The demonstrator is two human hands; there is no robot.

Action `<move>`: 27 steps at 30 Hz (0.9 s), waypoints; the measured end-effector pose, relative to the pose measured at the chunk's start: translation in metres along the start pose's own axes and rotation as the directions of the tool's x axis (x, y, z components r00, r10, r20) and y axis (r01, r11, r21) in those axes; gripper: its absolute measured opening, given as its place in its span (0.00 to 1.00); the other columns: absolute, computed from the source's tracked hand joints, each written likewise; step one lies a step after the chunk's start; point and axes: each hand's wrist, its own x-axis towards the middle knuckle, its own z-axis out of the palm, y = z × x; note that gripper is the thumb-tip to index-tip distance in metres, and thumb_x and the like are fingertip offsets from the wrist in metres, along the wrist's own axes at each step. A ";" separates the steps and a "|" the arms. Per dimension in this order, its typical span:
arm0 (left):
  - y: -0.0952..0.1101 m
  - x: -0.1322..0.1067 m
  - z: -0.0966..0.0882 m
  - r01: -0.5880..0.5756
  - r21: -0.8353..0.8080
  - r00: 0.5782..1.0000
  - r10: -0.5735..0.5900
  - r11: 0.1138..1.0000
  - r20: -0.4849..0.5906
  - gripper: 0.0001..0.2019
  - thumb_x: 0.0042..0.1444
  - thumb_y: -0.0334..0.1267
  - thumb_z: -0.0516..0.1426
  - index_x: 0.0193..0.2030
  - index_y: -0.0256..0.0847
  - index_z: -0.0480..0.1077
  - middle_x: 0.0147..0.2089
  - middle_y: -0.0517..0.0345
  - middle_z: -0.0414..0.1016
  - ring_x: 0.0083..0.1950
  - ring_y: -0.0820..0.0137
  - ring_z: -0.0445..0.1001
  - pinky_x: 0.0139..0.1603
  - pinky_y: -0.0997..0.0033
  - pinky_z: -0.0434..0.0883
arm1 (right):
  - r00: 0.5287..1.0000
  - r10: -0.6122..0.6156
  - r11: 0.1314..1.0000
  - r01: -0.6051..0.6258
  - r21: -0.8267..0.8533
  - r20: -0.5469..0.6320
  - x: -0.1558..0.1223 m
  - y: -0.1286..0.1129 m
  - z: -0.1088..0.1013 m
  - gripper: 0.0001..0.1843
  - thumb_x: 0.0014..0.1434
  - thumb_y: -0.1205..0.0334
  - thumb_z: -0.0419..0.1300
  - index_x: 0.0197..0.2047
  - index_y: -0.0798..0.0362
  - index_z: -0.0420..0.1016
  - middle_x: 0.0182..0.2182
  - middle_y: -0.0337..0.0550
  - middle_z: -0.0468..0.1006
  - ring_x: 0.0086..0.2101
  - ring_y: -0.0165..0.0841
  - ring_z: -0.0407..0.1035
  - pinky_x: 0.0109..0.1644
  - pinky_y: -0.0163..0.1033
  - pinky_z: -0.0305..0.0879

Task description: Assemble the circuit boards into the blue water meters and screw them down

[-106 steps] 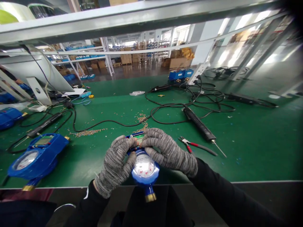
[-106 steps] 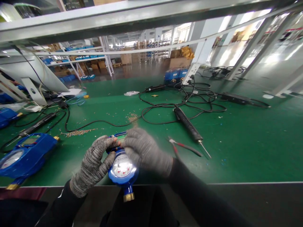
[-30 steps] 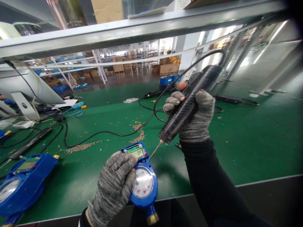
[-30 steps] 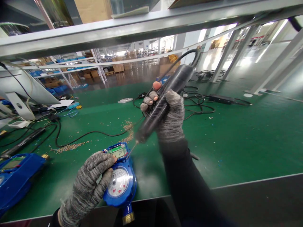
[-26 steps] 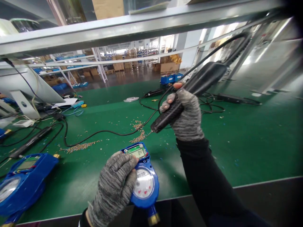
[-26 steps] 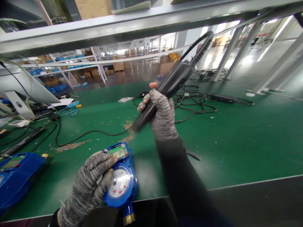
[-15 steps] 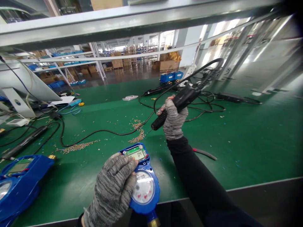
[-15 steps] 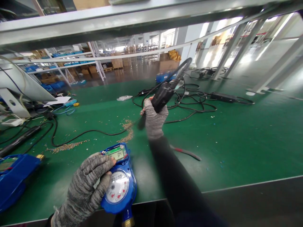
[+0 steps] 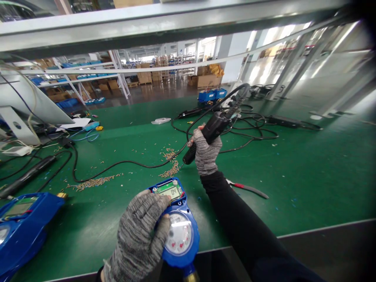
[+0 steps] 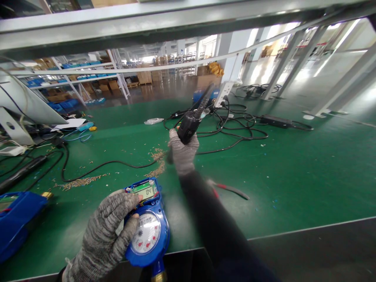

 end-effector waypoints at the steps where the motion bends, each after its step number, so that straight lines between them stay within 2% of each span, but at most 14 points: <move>1: 0.000 0.000 0.000 -0.004 0.003 1.000 0.004 1.000 0.003 0.21 0.57 0.31 0.56 0.58 0.42 0.65 0.53 0.53 0.74 0.59 0.61 0.67 0.60 0.53 0.67 | 1.000 -0.002 1.000 0.002 0.001 0.002 -0.001 0.000 0.000 0.14 0.50 0.53 0.65 0.36 0.51 0.69 0.19 0.30 0.69 0.18 0.27 0.65 0.23 0.37 0.66; 9: -0.002 0.000 -0.001 -0.024 0.012 1.000 0.023 1.000 0.007 0.21 0.56 0.30 0.57 0.58 0.41 0.65 0.53 0.54 0.74 0.59 0.61 0.67 0.61 0.54 0.67 | 1.000 -0.023 1.000 0.023 -0.001 0.019 0.000 0.002 0.000 0.15 0.50 0.53 0.66 0.37 0.51 0.69 0.19 0.30 0.69 0.17 0.28 0.66 0.23 0.37 0.66; 13: -0.003 0.003 -0.002 -0.043 -0.003 0.999 0.043 0.999 0.014 0.20 0.58 0.30 0.55 0.57 0.42 0.65 0.52 0.54 0.76 0.57 0.62 0.69 0.59 0.53 0.68 | 1.000 -0.012 0.997 0.014 0.079 -0.024 0.002 -0.011 -0.002 0.14 0.50 0.54 0.66 0.37 0.50 0.69 0.20 0.30 0.69 0.17 0.27 0.65 0.22 0.36 0.65; 17: -0.001 0.009 -0.006 0.038 -0.011 0.999 -0.038 0.999 0.022 0.18 0.59 0.35 0.55 0.56 0.42 0.66 0.50 0.52 0.77 0.55 0.61 0.72 0.55 0.53 0.72 | 0.998 -0.042 0.946 0.052 0.319 -0.037 0.004 -0.053 -0.007 0.12 0.49 0.56 0.66 0.36 0.49 0.70 0.18 0.29 0.68 0.18 0.28 0.62 0.21 0.36 0.63; 19: 0.000 0.014 -0.007 0.088 -0.017 0.996 -0.088 0.996 0.020 0.18 0.58 0.37 0.56 0.56 0.41 0.66 0.48 0.51 0.78 0.52 0.60 0.74 0.52 0.54 0.74 | 1.000 -0.006 0.903 0.001 0.430 0.010 0.004 -0.081 -0.014 0.11 0.49 0.56 0.65 0.35 0.49 0.70 0.17 0.29 0.66 0.18 0.28 0.61 0.22 0.36 0.62; 21: 0.002 0.017 -0.008 0.113 -0.016 0.993 -0.113 0.993 0.014 0.18 0.58 0.39 0.57 0.55 0.41 0.66 0.46 0.51 0.79 0.49 0.60 0.75 0.49 0.55 0.76 | 0.994 0.041 0.852 -0.087 0.516 0.099 0.003 -0.108 -0.022 0.12 0.48 0.54 0.65 0.32 0.50 0.70 0.16 0.30 0.66 0.18 0.27 0.59 0.22 0.34 0.60; 23: 0.004 0.020 -0.007 0.118 -0.016 0.993 -0.118 0.993 -0.006 0.16 0.57 0.39 0.57 0.52 0.41 0.68 0.45 0.51 0.79 0.47 0.61 0.77 0.47 0.56 0.77 | 0.983 0.023 0.819 -0.123 0.561 0.182 -0.001 -0.130 -0.030 0.15 0.48 0.50 0.66 0.33 0.51 0.71 0.18 0.32 0.67 0.19 0.27 0.59 0.23 0.34 0.60; 27: 0.009 0.022 -0.006 0.109 0.010 0.993 -0.108 0.994 -0.054 0.14 0.56 0.42 0.59 0.48 0.41 0.70 0.43 0.52 0.80 0.44 0.61 0.78 0.44 0.56 0.78 | 0.935 -0.005 0.773 -0.221 0.595 0.354 -0.012 -0.155 -0.042 0.16 0.51 0.51 0.66 0.36 0.54 0.73 0.22 0.33 0.67 0.22 0.25 0.61 0.27 0.33 0.62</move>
